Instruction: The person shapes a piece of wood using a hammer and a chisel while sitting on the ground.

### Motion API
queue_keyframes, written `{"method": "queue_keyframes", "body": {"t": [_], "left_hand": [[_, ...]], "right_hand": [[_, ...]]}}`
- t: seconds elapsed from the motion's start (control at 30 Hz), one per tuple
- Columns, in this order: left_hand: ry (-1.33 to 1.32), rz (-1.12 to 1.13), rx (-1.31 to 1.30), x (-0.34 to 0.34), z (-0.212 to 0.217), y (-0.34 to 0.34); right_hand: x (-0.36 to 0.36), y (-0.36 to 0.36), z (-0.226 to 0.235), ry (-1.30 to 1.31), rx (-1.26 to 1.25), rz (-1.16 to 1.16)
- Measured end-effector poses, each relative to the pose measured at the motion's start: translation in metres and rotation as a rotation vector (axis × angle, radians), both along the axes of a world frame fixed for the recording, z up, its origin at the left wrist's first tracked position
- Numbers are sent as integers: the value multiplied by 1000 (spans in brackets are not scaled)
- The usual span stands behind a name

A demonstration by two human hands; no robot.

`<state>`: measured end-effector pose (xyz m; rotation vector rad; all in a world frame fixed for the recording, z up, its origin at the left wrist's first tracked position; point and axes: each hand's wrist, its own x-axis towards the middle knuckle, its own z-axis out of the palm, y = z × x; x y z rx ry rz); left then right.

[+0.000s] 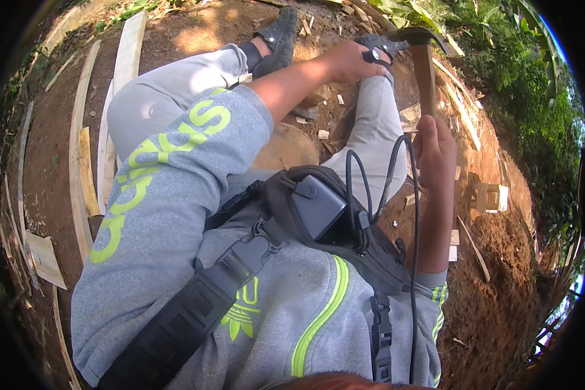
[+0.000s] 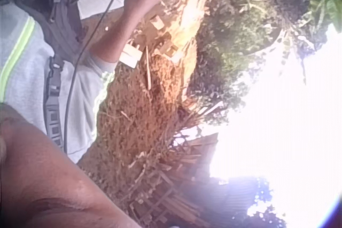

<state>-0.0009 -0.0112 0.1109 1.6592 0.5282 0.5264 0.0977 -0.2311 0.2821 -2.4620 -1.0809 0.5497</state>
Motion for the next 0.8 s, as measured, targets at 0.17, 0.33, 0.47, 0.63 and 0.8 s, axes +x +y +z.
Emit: {"method": "queue_keyframes", "body": {"t": [0.17, 0.33, 0.47, 0.63, 0.8], "left_hand": [[-50, 45, -7, 2, -5, -1], [44, 5, -85, -2, -7, 8], [56, -7, -40, -4, -7, 5], [-34, 6, -166, -11, 1, -7], [6, 35, -51, -12, -4, 0]], "right_hand": [[2, -9, -11, -75, -13, 25], [-8, -8, -16, 136, 185, -94], [10, -7, -14, 205, 80, -70], [2, -10, -29, 20, -30, 17], [8, -11, -27, 77, 87, -7]]}}
